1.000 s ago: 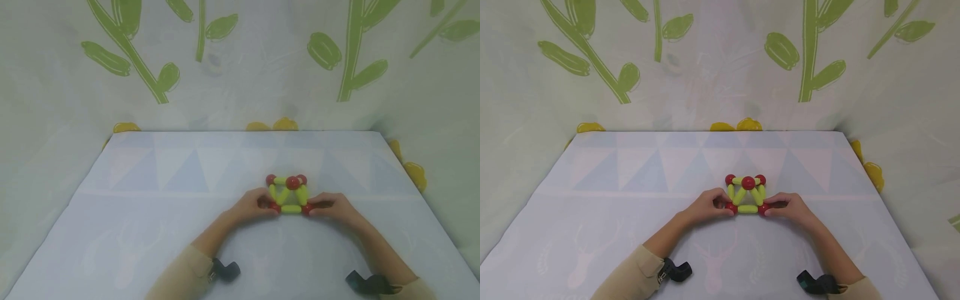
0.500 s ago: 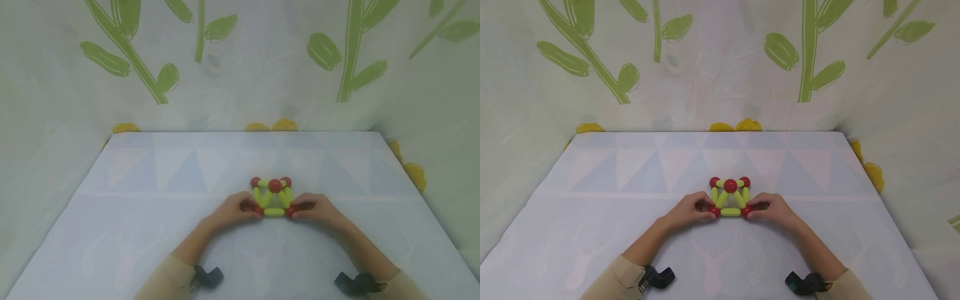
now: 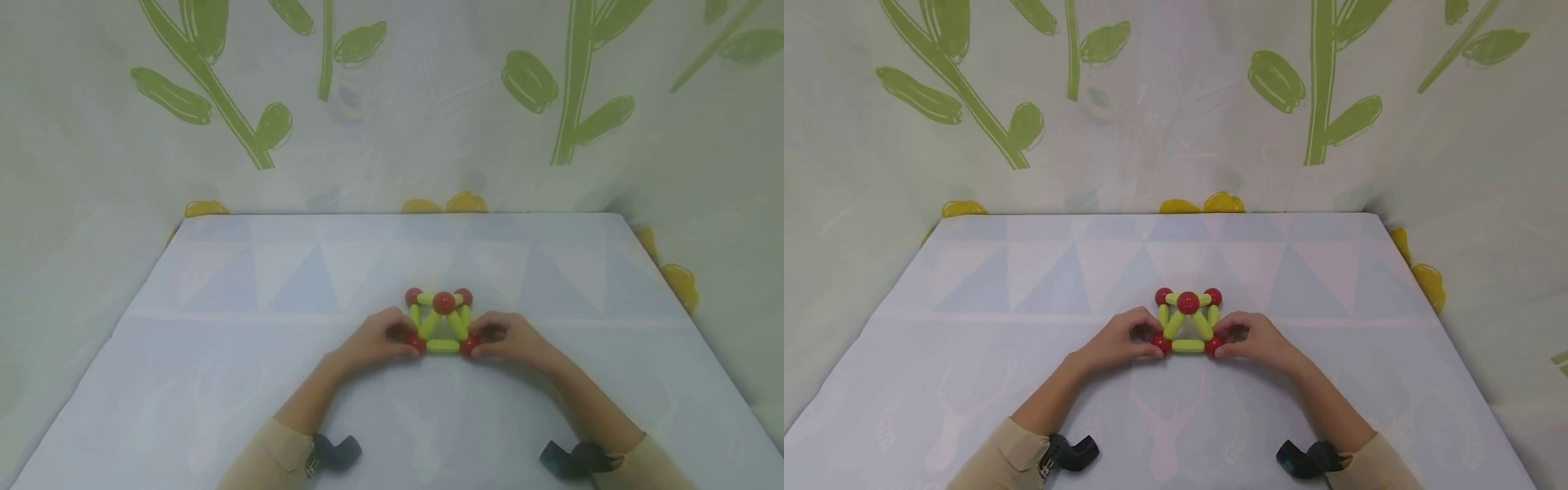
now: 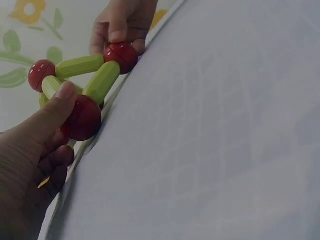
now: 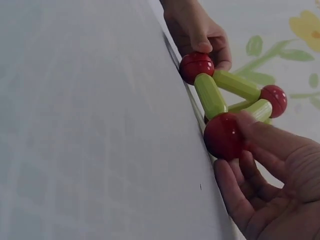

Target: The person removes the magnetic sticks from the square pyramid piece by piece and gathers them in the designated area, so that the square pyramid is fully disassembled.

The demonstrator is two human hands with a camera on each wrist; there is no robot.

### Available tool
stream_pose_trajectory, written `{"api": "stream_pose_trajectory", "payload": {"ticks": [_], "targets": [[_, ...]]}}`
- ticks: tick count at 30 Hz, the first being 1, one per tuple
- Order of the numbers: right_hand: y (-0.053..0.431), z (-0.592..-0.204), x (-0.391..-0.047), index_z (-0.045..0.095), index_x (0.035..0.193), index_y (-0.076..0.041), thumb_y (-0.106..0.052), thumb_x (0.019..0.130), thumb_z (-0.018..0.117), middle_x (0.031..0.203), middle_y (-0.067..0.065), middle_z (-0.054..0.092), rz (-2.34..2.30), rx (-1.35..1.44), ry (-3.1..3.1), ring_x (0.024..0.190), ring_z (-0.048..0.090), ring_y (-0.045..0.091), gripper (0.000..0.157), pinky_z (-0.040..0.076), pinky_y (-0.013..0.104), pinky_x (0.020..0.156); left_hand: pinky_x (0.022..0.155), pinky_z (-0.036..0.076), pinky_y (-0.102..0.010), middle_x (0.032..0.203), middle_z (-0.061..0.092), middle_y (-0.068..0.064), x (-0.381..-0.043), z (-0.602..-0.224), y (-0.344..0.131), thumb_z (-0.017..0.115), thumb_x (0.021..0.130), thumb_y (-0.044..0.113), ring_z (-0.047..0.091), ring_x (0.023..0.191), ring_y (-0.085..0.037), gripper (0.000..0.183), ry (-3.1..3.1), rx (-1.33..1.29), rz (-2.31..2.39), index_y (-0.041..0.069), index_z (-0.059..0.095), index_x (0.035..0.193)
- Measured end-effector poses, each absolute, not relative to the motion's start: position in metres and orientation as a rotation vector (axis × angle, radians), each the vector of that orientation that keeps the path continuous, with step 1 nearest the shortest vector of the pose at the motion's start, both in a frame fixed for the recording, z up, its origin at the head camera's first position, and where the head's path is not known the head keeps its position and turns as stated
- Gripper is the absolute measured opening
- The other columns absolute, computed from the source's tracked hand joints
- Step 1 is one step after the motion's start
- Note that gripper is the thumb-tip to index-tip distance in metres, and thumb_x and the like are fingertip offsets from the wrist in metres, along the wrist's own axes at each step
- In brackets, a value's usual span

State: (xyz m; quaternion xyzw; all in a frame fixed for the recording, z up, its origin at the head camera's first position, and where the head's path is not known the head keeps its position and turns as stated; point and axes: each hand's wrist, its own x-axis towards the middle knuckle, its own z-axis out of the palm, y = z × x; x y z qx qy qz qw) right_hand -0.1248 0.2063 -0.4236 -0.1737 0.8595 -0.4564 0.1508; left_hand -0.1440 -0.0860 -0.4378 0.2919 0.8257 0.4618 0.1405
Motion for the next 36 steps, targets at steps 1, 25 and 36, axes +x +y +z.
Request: {"api": "stream_pose_trajectory", "payload": {"ticks": [1, 25, 36], "targets": [[0.205, -0.423, -0.125, 0.066, 0.109, -0.01, -0.024, 0.08, 0.075, 0.1, 0.002, 0.066, -1.307, -0.485, 2.471, 0.096, 0.06, 0.016, 0.033, 0.051, 0.022, 0.084, 0.086, 0.049, -0.026, 0.098, 0.061, 0.013, -0.145, -0.438, -0.086, 0.077, 0.078, 0.026, 0.057, 0.097, -0.006, 0.033, 2.388, 0.858, 1.341, 0.021, 0.062, 0.107], [0.18, -0.415, -0.14, 0.068, 0.109, -0.01, -0.021, 0.082, 0.073, 0.099, 0.004, 0.066, -1.451, -0.474, 2.451, 0.089, 0.057, 0.02, 0.03, 0.052, 0.024, 0.074, 0.085, 0.048, -0.031, 0.107, 0.057, 0.008, -0.164, -0.415, -0.032, 0.072, 0.083, 0.03, 0.052, 0.099, -0.009, 0.043, 2.453, 0.809, 1.63, 0.013, 0.06, 0.12], [0.189, -0.416, -0.142, 0.068, 0.111, -0.011, -0.023, 0.086, 0.069, 0.1, 0.004, 0.068, -1.46, -0.498, 2.296, 0.091, 0.058, 0.021, 0.028, 0.051, 0.026, 0.08, 0.085, 0.047, -0.027, 0.107, 0.058, 0.005, -0.16, -0.417, -0.031, 0.073, 0.082, 0.027, 0.052, 0.098, -0.008, 0.042, 2.449, 0.887, 1.641, 0.01, 0.06, 0.118]]}}
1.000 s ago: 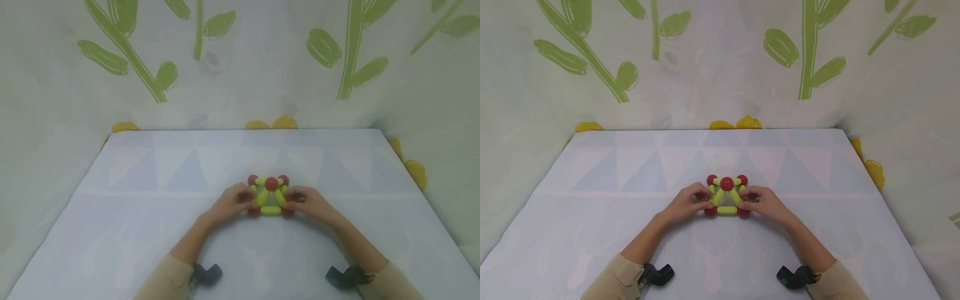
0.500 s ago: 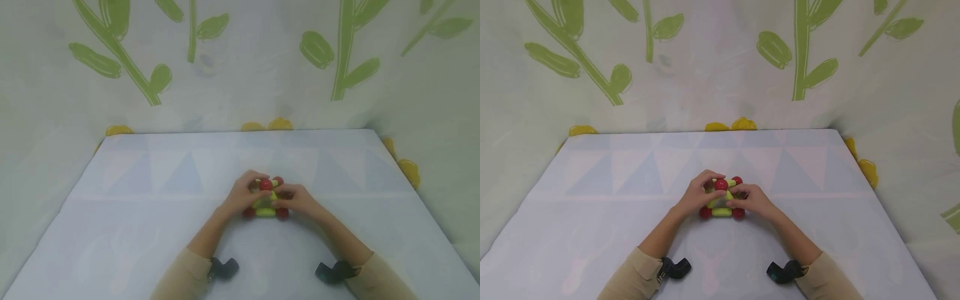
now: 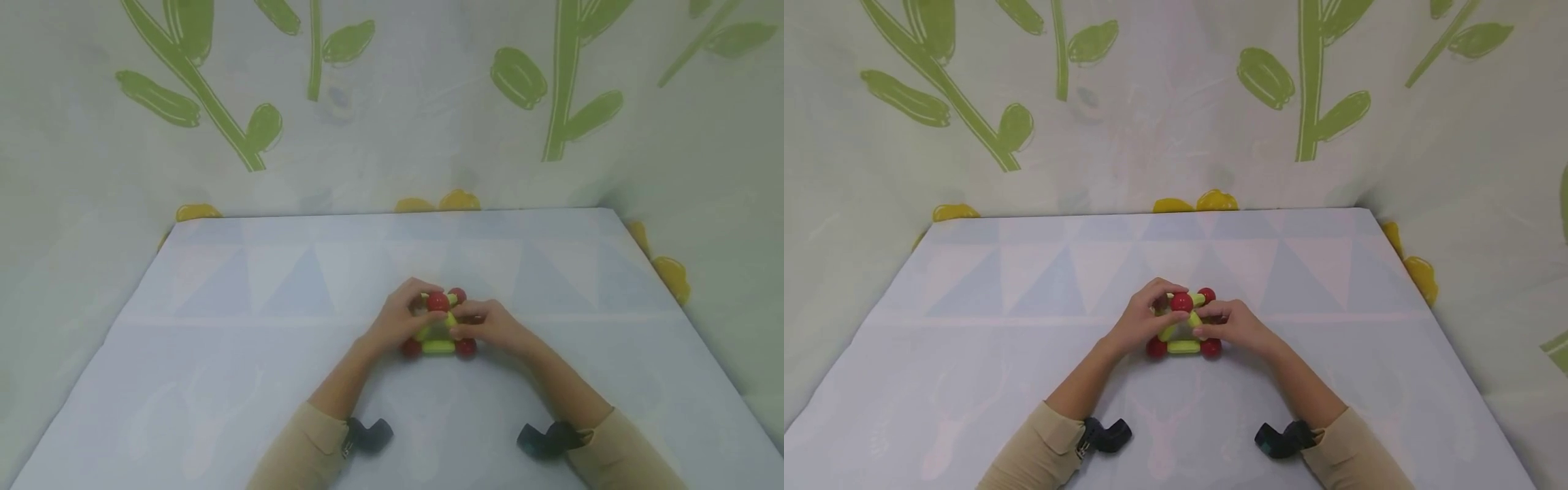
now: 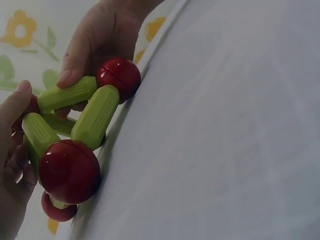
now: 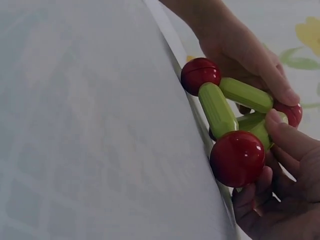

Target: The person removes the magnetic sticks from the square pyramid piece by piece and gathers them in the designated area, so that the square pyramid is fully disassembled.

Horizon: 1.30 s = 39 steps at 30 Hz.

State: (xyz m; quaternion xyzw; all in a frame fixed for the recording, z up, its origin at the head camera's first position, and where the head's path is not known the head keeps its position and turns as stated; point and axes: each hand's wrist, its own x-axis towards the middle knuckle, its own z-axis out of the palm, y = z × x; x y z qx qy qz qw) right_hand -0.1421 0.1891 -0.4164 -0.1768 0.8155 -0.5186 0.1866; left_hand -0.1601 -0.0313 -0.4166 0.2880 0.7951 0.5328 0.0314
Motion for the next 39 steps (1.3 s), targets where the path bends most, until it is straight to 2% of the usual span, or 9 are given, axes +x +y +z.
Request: {"api": "stream_pose_trajectory", "payload": {"ticks": [3, 9, 12, 14, 18, 23, 28, 34, 39], "targets": [[0.198, -0.422, -0.144, 0.069, 0.108, -0.009, -0.02, 0.085, 0.069, 0.096, 0.001, 0.068, -1.518, -0.507, 2.237, 0.091, 0.059, 0.018, 0.026, 0.05, 0.027, 0.082, 0.084, 0.048, -0.027, 0.107, 0.058, 0.004, -0.16, -0.416, -0.031, 0.073, 0.082, 0.024, 0.052, 0.097, -0.009, 0.041, 2.456, 0.887, 1.65, 0.009, 0.06, 0.118], [0.21, -0.424, -0.145, 0.065, 0.11, 0.005, -0.007, 0.084, 0.068, 0.092, -0.004, 0.068, -1.612, -0.658, 2.133, 0.086, 0.06, 0.013, 0.028, 0.052, 0.024, 0.082, 0.089, 0.049, -0.03, 0.108, 0.058, 0.003, -0.159, -0.416, -0.031, 0.073, 0.083, 0.023, 0.053, 0.102, -0.01, 0.042, 2.438, 0.855, 1.665, 0.008, 0.06, 0.119], [0.213, -0.422, -0.146, 0.065, 0.113, 0.002, -0.012, 0.086, 0.067, 0.1, -0.003, 0.07, -1.583, -0.646, 2.206, 0.089, 0.062, 0.009, 0.03, 0.052, 0.023, 0.082, 0.091, 0.048, -0.031, 0.108, 0.058, 0.003, -0.158, -0.415, -0.031, 0.073, 0.083, 0.025, 0.053, 0.103, -0.01, 0.042, 2.425, 0.822, 1.661, 0.008, 0.06, 0.12], [0.215, -0.42, -0.146, 0.065, 0.114, 0.0, -0.015, 0.09, 0.064, 0.104, 0.003, 0.069, -1.612, -0.591, 2.295, 0.092, 0.062, 0.007, 0.028, 0.051, 0.022, 0.082, 0.091, 0.048, -0.032, 0.108, 0.058, 0.004, -0.159, -0.414, -0.031, 0.072, 0.083, 0.027, 0.053, 0.102, -0.011, 0.043, 2.419, 0.807, 1.652, 0.009, 0.06, 0.121], [0.216, -0.42, -0.149, 0.064, 0.118, -0.004, -0.02, 0.093, 0.06, 0.118, 0.008, 0.065, -1.662, -0.516, 2.504, 0.106, 0.057, 0.001, 0.03, 0.047, 0.018, 0.087, 0.092, 0.048, -0.031, 0.113, 0.059, 0.002, -0.16, -0.414, -0.032, 0.071, 0.085, 0.025, 0.054, 0.105, -0.013, 0.043, 2.39, 0.837, 1.619, 0.01, 0.059, 0.123], [0.211, -0.427, -0.154, 0.06, 0.123, -0.003, -0.006, 0.088, 0.065, 0.119, 0.01, 0.063, -1.513, -0.866, 2.6, 0.108, 0.055, 0.013, 0.036, 0.044, 0.02, 0.093, 0.094, 0.046, -0.032, 0.12, 0.06, 0.001, -0.162, -0.415, -0.035, 0.067, 0.088, 0.023, 0.052, 0.112, -0.013, 0.043, 2.347, 0.906, 1.57, 0.011, 0.057, 0.128], [0.206, -0.428, -0.155, 0.064, 0.116, 0.0, 0.0, 0.08, 0.071, 0.107, 0.01, 0.068, -1.486, -1.062, 2.63, 0.094, 0.058, 0.02, 0.037, 0.046, 0.021, 0.085, 0.097, 0.044, -0.035, 0.122, 0.059, -0.002, -0.162, -0.415, -0.037, 0.065, 0.089, 0.019, 0.05, 0.114, -0.016, 0.045, 2.354, 0.989, 1.578, 0.01, 0.055, 0.131], [0.205, -0.427, -0.153, 0.069, 0.102, -0.005, -0.002, 0.078, 0.074, 0.091, 0.005, 0.067, -1.492, -0.967, 2.625, 0.077, 0.052, 0.015, 0.025, 0.046, 0.023, 0.067, 0.102, 0.042, -0.035, 0.125, 0.06, -0.008, -0.164, -0.418, -0.037, 0.065, 0.088, 0.01, 0.05, 0.119, -0.02, 0.045, 2.392, 1.114, 1.618, 0.006, 0.055, 0.131], [0.2, -0.423, -0.147, 0.067, 0.099, -0.009, -0.007, 0.08, 0.073, 0.085, 0.001, 0.06, -1.498, -0.835, 2.518, 0.073, 0.051, 0.012, 0.021, 0.047, 0.023, 0.063, 0.1, 0.041, -0.033, 0.124, 0.062, -0.006, -0.167, -0.421, -0.037, 0.066, 0.087, 0.009, 0.051, 0.117, -0.018, 0.041, 2.407, 1.13, 1.666, 0.005, 0.058, 0.128]]}}
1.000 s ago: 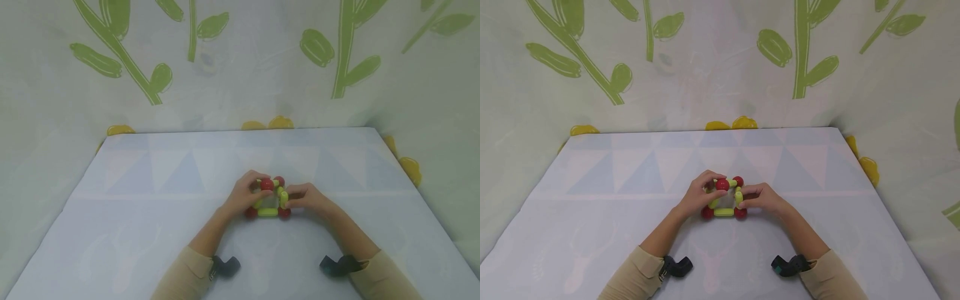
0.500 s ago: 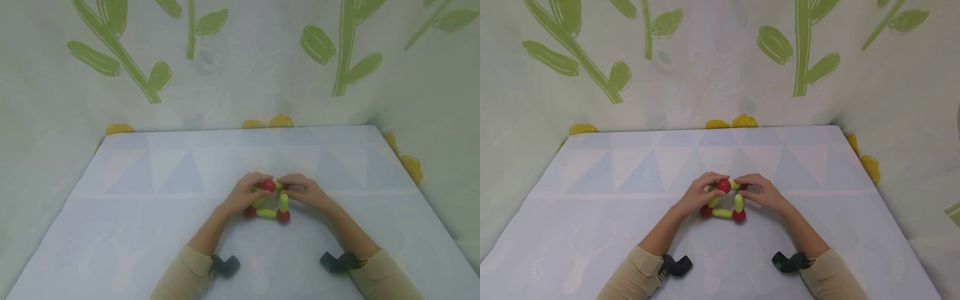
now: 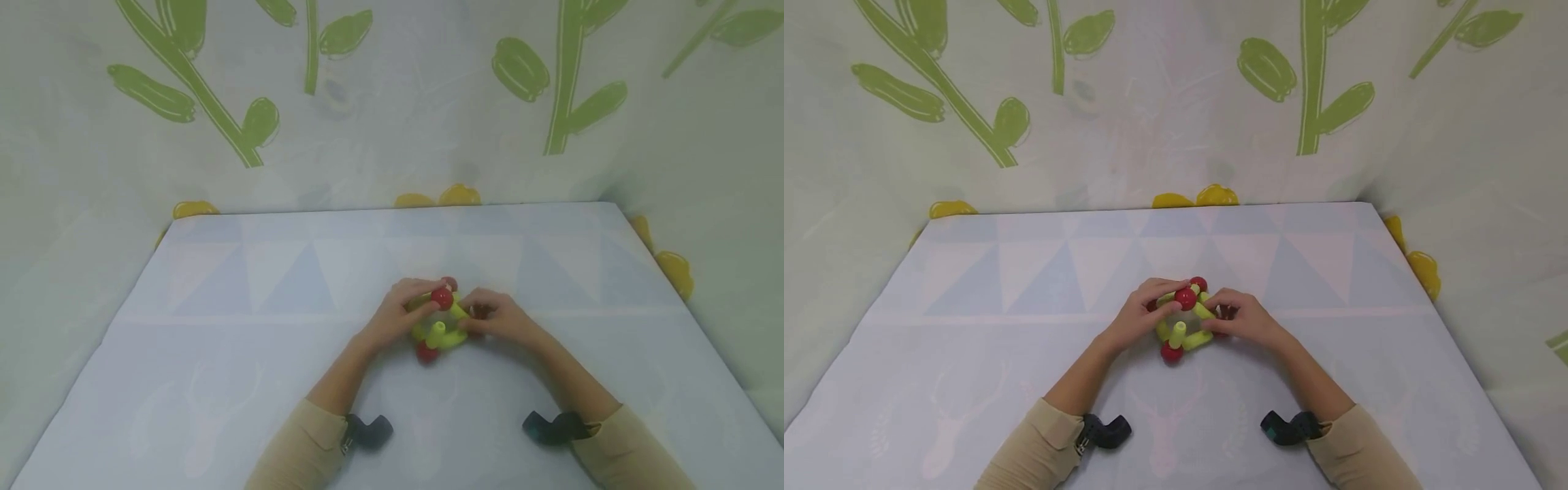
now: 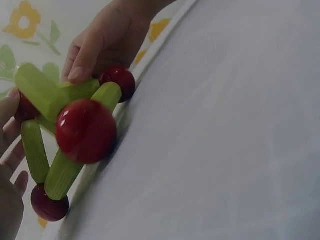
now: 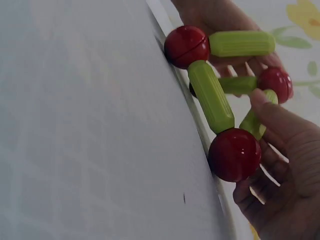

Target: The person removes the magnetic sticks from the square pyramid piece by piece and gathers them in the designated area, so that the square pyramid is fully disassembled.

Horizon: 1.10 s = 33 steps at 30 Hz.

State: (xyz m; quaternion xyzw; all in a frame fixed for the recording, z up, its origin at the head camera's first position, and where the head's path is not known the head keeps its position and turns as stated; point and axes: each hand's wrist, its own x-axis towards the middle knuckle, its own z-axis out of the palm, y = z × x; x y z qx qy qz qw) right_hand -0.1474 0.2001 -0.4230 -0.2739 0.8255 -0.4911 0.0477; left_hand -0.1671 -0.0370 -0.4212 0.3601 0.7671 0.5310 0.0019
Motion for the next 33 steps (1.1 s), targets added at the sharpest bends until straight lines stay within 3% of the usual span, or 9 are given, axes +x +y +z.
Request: {"api": "stream_pose_trajectory", "payload": {"ticks": [7, 15, 24, 29, 33], "targets": [[0.186, -0.419, -0.14, 0.064, 0.096, -0.008, -0.019, 0.081, 0.074, 0.08, 0.002, 0.058, -1.454, -0.544, 2.466, 0.072, 0.053, 0.016, 0.021, 0.048, 0.022, 0.06, 0.099, 0.042, -0.034, 0.125, 0.062, -0.007, -0.17, -0.424, -0.041, 0.063, 0.089, 0.009, 0.051, 0.116, -0.02, 0.039, 2.377, 1.052, 1.698, 0.006, 0.059, 0.127], [0.181, -0.426, -0.138, 0.064, 0.097, -0.004, -0.017, 0.081, 0.075, 0.078, 0.004, 0.057, -1.469, -0.452, 2.43, 0.073, 0.051, 0.017, 0.024, 0.047, 0.021, 0.061, 0.102, 0.041, -0.038, 0.127, 0.059, 0.002, -0.173, -0.433, -0.045, 0.068, 0.085, 0.011, 0.05, 0.12, -0.013, 0.044, 2.235, 0.834, 1.72, 0.013, 0.059, 0.129], [0.191, -0.431, -0.139, 0.063, 0.098, -0.004, -0.01, 0.079, 0.074, 0.083, 0.002, 0.059, -1.609, -0.581, 2.308, 0.078, 0.054, 0.014, 0.023, 0.049, 0.022, 0.067, 0.102, 0.041, -0.037, 0.124, 0.06, 0.004, -0.173, -0.432, -0.043, 0.066, 0.086, 0.011, 0.05, 0.12, -0.012, 0.042, 2.227, 0.723, 1.752, 0.016, 0.06, 0.127], [0.2, -0.435, -0.143, 0.065, 0.098, -0.001, 0.001, 0.078, 0.072, 0.088, -0.002, 0.065, -1.687, -0.884, 2.196, 0.083, 0.057, 0.012, 0.021, 0.051, 0.022, 0.075, 0.102, 0.042, -0.037, 0.126, 0.059, 0.005, -0.174, -0.434, -0.043, 0.065, 0.087, 0.012, 0.05, 0.121, -0.012, 0.044, 2.23, 0.691, 1.777, 0.015, 0.057, 0.13], [0.212, -0.429, -0.148, 0.062, 0.11, 0.003, 0.002, 0.084, 0.065, 0.096, 0.003, 0.066, -1.666, -0.937, 2.176, 0.084, 0.059, 0.013, 0.026, 0.052, 0.023, 0.073, 0.102, 0.042, -0.037, 0.128, 0.058, 0.003, -0.174, -0.432, -0.042, 0.065, 0.088, 0.011, 0.05, 0.121, -0.014, 0.044, 2.23, 0.675, 1.817, 0.013, 0.056, 0.131]]}}
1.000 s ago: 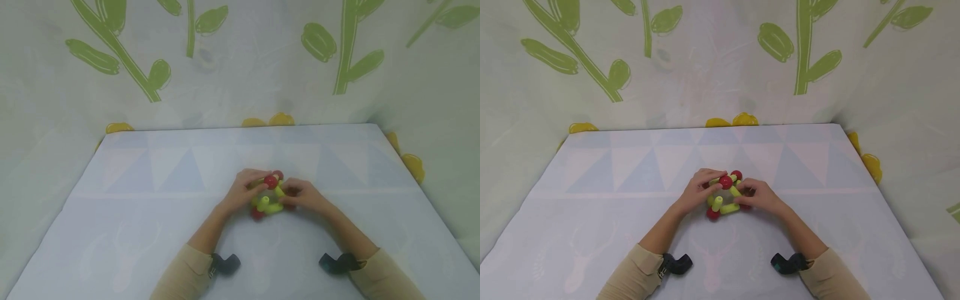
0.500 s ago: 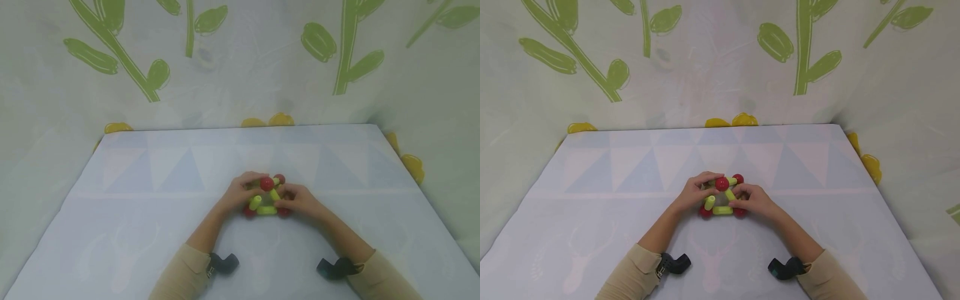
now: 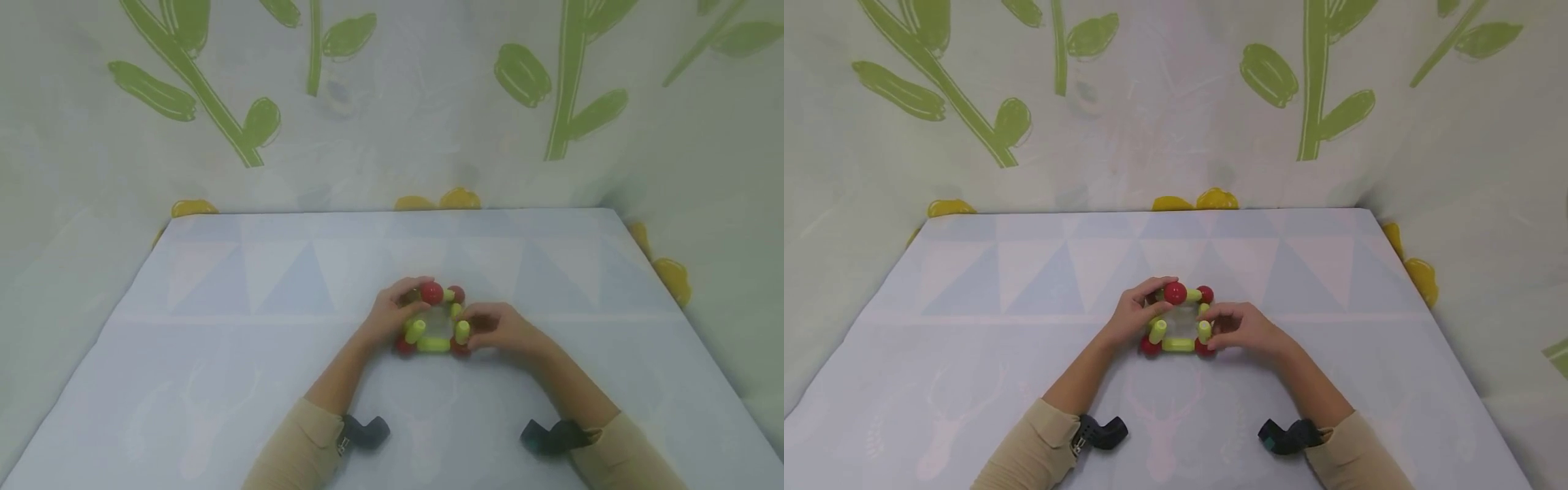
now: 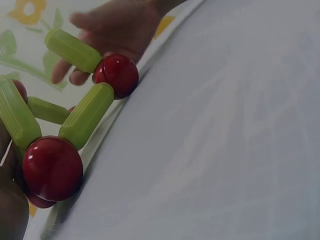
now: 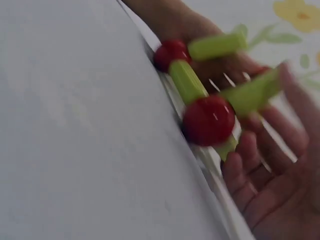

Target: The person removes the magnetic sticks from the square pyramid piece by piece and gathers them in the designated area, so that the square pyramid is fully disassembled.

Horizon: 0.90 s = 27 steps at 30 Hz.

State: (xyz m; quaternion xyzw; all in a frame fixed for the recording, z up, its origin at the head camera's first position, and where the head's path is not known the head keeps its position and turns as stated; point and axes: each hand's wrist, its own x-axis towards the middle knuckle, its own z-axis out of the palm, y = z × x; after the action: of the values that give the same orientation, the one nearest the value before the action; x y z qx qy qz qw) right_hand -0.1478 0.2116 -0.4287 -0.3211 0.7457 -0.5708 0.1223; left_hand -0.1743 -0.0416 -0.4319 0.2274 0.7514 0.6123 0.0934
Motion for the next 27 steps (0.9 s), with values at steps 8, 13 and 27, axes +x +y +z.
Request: {"api": "stream_pose_trajectory", "payload": {"ticks": [8, 13, 27], "targets": [[0.194, -0.417, -0.169, 0.059, 0.125, -0.012, -0.027, 0.092, 0.062, 0.126, 0.006, 0.06, -1.507, -0.509, 2.624, 0.115, 0.054, 0.023, 0.037, 0.049, 0.037, 0.094, 0.106, 0.038, -0.039, 0.132, 0.055, 0.002, -0.172, -0.424, -0.038, 0.063, 0.09, 0.015, 0.046, 0.126, -0.014, 0.044, 2.208, 0.622, 1.807, 0.015, 0.053, 0.134], [0.175, -0.42, -0.177, 0.065, 0.12, -0.01, -0.017, 0.087, 0.067, 0.117, 0.007, 0.066, -1.37, -0.571, 2.677, 0.106, 0.059, 0.025, 0.033, 0.047, 0.046, 0.095, 0.109, 0.034, -0.037, 0.135, 0.054, -0.003, -0.17, -0.412, -0.037, 0.062, 0.091, 0.014, 0.044, 0.129, -0.016, 0.044, 2.198, 0.63, 1.835, 0.01, 0.052, 0.134], [0.176, -0.427, -0.176, 0.068, 0.116, -0.015, -0.031, 0.085, 0.07, 0.118, 0.004, 0.067, -1.519, -0.208, 2.623, 0.121, 0.054, 0.022, 0.035, 0.04, 0.043, 0.103, 0.09, 0.051, -0.034, 0.124, 0.061, -0.009, -0.187, -0.427, -0.039, 0.061, 0.091, 0.012, 0.056, 0.116, -0.025, 0.039, 2.095, 0.396, 2.122, 0.01, 0.055, 0.129]]}}
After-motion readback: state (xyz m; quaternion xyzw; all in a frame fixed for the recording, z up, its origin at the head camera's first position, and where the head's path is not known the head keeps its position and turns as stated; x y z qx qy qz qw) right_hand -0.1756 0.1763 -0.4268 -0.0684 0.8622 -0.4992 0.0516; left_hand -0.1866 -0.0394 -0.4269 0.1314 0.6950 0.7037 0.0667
